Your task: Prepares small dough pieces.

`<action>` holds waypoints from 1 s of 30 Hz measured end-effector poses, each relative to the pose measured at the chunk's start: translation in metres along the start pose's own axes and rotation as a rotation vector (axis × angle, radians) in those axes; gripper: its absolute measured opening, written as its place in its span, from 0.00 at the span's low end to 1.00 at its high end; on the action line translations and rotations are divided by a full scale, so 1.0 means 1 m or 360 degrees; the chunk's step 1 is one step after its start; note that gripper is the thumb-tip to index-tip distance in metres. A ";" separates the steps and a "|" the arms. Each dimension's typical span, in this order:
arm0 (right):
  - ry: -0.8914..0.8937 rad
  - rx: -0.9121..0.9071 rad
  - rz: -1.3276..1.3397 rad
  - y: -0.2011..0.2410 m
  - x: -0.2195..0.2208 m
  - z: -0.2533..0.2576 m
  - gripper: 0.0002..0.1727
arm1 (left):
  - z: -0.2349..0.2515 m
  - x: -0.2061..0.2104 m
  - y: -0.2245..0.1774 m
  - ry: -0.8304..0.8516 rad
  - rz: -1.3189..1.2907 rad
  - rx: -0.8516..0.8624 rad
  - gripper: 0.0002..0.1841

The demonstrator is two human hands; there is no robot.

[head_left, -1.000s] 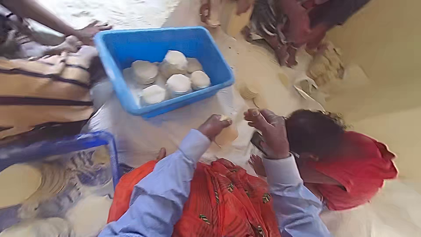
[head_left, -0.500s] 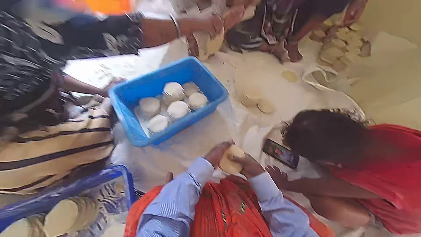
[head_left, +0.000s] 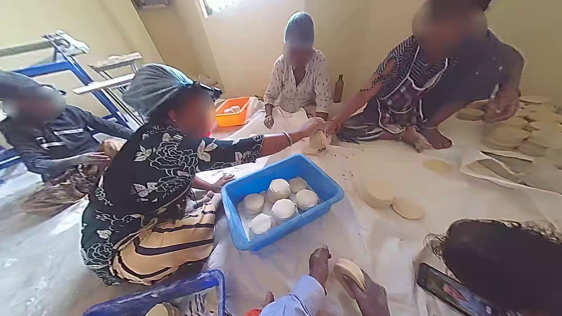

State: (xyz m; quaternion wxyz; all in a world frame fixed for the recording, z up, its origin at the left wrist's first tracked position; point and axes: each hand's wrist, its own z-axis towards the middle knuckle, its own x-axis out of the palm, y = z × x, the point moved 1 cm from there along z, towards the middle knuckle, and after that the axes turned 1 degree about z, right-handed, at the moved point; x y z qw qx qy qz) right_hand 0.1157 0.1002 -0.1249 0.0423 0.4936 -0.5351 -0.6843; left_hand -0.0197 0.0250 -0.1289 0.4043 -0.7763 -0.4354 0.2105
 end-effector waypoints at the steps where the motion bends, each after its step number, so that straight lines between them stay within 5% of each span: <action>1: -0.0115 -0.0072 0.0027 0.001 0.001 -0.005 0.29 | -0.002 0.001 -0.002 0.0007 -0.0125 -0.0029 0.28; 6: 0.0012 0.0007 -0.0151 -0.024 0.026 0.009 0.23 | -0.004 0.011 0.011 0.0112 -0.0098 -0.0034 0.33; 10: -0.0242 -0.0153 -0.0021 -0.014 0.023 0.004 0.24 | -0.009 0.007 0.003 0.0088 -0.0037 0.0020 0.32; 13: -0.0051 -0.0091 -0.0041 -0.017 0.026 0.003 0.20 | -0.016 0.011 0.009 0.0086 -0.0016 0.0034 0.33; 17: -0.0390 -0.0277 0.0162 -0.019 0.028 0.008 0.19 | -0.015 0.010 0.002 0.0064 -0.0125 0.0044 0.33; 20: -0.0026 -0.0011 0.0018 -0.022 0.030 0.015 0.23 | -0.014 0.012 0.004 0.0079 -0.0146 0.0016 0.34; 24: -0.0278 -0.0142 0.0186 -0.017 0.026 0.009 0.20 | -0.016 0.012 0.002 0.0029 -0.0189 0.0006 0.34; 28: 0.0025 -0.0035 0.0047 -0.019 0.032 0.015 0.22 | -0.015 0.013 0.003 0.0041 -0.0153 0.0008 0.36; 30: -0.0043 -0.0100 0.0062 -0.013 0.027 0.012 0.20 | -0.014 0.010 0.000 0.0041 -0.0124 0.0060 0.36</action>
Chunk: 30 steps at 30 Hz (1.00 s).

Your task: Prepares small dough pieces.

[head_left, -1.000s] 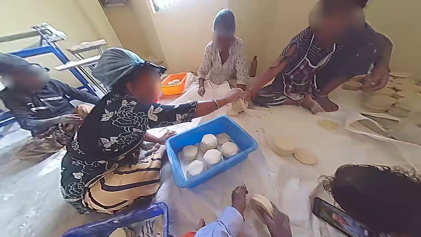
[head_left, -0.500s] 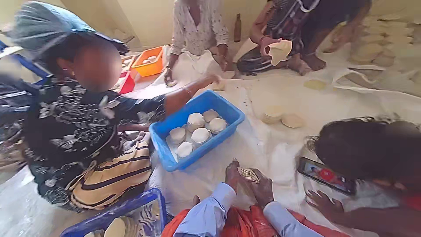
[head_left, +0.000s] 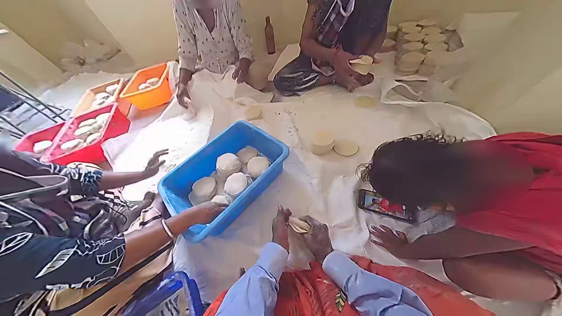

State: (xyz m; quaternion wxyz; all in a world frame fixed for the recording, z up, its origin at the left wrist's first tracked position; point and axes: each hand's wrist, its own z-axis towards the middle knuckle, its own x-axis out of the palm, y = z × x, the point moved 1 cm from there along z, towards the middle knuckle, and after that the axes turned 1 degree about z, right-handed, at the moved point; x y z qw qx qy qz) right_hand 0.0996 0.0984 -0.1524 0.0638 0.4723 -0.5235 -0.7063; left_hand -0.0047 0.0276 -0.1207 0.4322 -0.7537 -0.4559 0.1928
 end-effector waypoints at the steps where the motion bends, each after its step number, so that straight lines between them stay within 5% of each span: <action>1: -0.0063 -0.0029 0.0026 0.005 -0.003 -0.004 0.21 | 0.000 -0.002 0.000 -0.0017 0.0005 0.0004 0.37; 5: 0.0172 0.0052 -0.0153 0.004 -0.002 0.001 0.22 | 0.000 -0.003 0.002 -0.0024 -0.0025 -0.0050 0.41; 9: -0.0211 -0.0037 0.0098 -0.002 0.001 0.000 0.18 | 0.000 -0.007 0.002 -0.0062 -0.0115 -0.0071 0.44; 11: -0.0104 0.0034 0.0024 -0.004 0.003 -0.001 0.23 | -0.002 -0.005 0.006 -0.0028 -0.0130 -0.0069 0.45; 13: 0.0109 0.0077 -0.0106 -0.003 0.002 0.004 0.23 | -0.005 0.000 0.002 0.0024 -0.0077 -0.0044 0.43; 17: -0.0238 -0.0278 -0.0009 0.002 0.003 -0.001 0.19 | -0.014 -0.004 -0.013 -0.0046 -0.0101 0.0076 0.29; 27: -0.0011 -0.0037 -0.0081 -0.016 0.005 0.001 0.30 | 0.009 0.001 0.012 0.0052 0.0056 0.0014 0.40; 30: -0.0063 -0.0079 -0.0152 -0.012 0.002 0.004 0.23 | 0.008 0.000 0.007 0.0045 0.0065 -0.0009 0.40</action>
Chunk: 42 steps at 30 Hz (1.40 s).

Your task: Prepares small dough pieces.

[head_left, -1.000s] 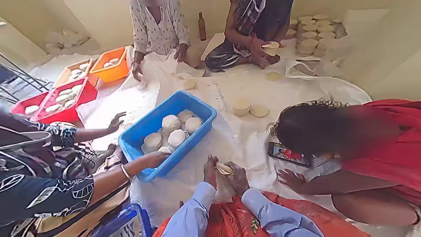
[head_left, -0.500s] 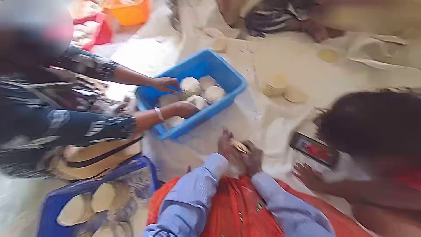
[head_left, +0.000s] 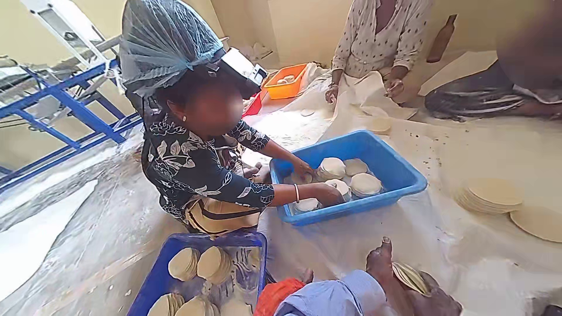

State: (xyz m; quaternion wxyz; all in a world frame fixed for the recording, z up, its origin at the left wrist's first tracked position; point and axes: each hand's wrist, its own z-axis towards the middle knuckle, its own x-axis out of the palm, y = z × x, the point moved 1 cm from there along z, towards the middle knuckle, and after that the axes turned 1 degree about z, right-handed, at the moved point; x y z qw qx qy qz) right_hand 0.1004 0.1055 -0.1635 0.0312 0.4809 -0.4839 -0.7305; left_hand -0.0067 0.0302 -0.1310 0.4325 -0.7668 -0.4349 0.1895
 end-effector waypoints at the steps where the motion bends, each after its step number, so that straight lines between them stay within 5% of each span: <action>1: -0.0056 -0.0009 0.0059 0.004 -0.003 -0.002 0.24 | 0.001 -0.002 0.001 -0.0008 -0.0010 0.0010 0.40; 4: 0.0038 0.0107 0.0110 0.005 -0.004 -0.002 0.33 | 0.003 0.001 0.005 -0.0027 -0.0055 0.0027 0.39; 18: -0.0002 0.0003 0.0043 0.012 -0.008 -0.006 0.31 | -0.015 -0.002 -0.007 0.0058 -0.0030 0.0082 0.39; 21: 0.0095 -0.0035 -0.0115 0.007 -0.003 -0.002 0.27 | -0.046 0.017 -0.046 -0.0178 -0.0118 -0.0284 0.32; 24: -0.0076 -0.0131 0.0020 0.015 -0.004 -0.004 0.31 | -0.018 -0.002 -0.017 -0.0007 -0.0096 0.0036 0.37; 26: 0.0059 -0.0008 -0.0025 0.012 0.000 -0.004 0.37 | -0.018 -0.002 -0.015 0.0009 -0.0014 0.0106 0.34; 30: 0.0096 0.0048 -0.0141 0.020 -0.013 -0.008 0.29 | -0.021 0.001 -0.010 -0.0048 -0.0146 0.0072 0.31; 37: -0.0124 -0.0002 0.0078 0.005 0.003 -0.001 0.18 | -0.016 -0.002 -0.009 -0.0086 -0.0196 0.0020 0.42; 39: -0.0249 -0.0022 0.0116 0.008 0.000 -0.003 0.20 | -0.015 -0.002 -0.008 -0.0072 -0.0198 0.0030 0.43; 42: -0.0077 0.0099 0.0033 0.004 0.005 0.000 0.23 | -0.012 0.002 -0.005 -0.0028 -0.0163 0.0005 0.43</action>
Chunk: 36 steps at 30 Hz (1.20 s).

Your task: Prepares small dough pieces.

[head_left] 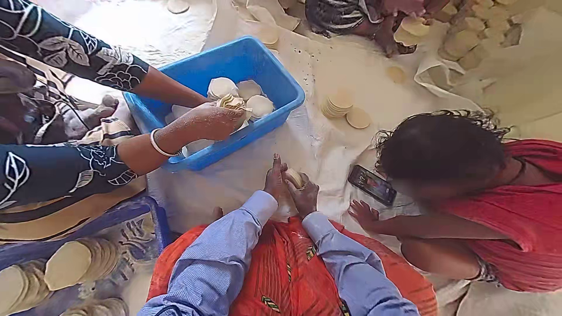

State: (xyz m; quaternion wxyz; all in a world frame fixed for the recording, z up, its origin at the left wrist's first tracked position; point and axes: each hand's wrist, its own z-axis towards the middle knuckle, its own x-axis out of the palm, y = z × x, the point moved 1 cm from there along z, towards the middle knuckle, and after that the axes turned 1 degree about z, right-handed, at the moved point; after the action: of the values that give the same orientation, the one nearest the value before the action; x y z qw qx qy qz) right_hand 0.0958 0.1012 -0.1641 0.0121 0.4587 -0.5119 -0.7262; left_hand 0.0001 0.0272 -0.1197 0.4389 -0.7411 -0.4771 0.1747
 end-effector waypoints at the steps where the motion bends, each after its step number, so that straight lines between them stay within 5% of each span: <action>1: 0.0036 0.0019 -0.0007 -0.001 0.000 0.001 0.22 | -0.001 0.000 -0.001 -0.0003 0.0004 -0.0007 0.43; 4: -0.0155 -0.0091 0.0077 0.001 -0.002 -0.005 0.22 | -0.005 -0.002 -0.002 0.0006 -0.0024 0.0010 0.43; 8: 0.0094 0.0009 0.0017 0.001 0.001 -0.001 0.23 | -0.011 0.001 -0.002 0.0056 0.0017 0.0035 0.45; 12: -0.0167 -0.0139 0.0139 0.000 -0.003 -0.004 0.22 | -0.004 -0.003 -0.003 0.0011 -0.0032 0.0067 0.44; 16: 0.0034 -0.0011 0.0103 -0.003 0.000 0.002 0.21 | -0.003 -0.001 0.000 0.0022 -0.0005 0.0047 0.45; 20: -0.0202 -0.0156 0.0185 -0.004 0.001 -0.004 0.23 | 0.000 -0.005 0.001 0.0008 -0.0018 0.0052 0.45; 23: 0.0003 -0.0023 0.0100 -0.006 0.004 0.000 0.24 | -0.005 -0.001 0.000 0.0034 0.0018 0.0043 0.46; 26: -0.0159 -0.0147 0.0204 -0.008 0.004 -0.004 0.18 | -0.008 -0.004 -0.001 0.0053 -0.0007 0.0090 0.47; 29: -0.0020 -0.0090 0.0132 -0.010 0.005 -0.002 0.25 | -0.009 -0.001 -0.002 0.0086 0.0020 0.0086 0.48; 32: 0.0057 -0.0047 0.0044 -0.007 0.004 0.003 0.16 | -0.005 -0.006 -0.006 0.0015 0.0076 0.0163 0.44; 36: 0.0055 0.0061 0.0545 0.025 -0.024 0.012 0.14 | 0.007 -0.020 -0.012 -0.0078 0.0000 0.0257 0.45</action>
State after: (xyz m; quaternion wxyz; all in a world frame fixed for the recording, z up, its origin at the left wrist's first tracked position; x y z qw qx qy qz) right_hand 0.0904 0.1099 -0.1287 0.1358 0.3773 -0.5960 -0.6957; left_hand -0.0208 0.0150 -0.1169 0.4853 -0.6988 -0.4721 0.2307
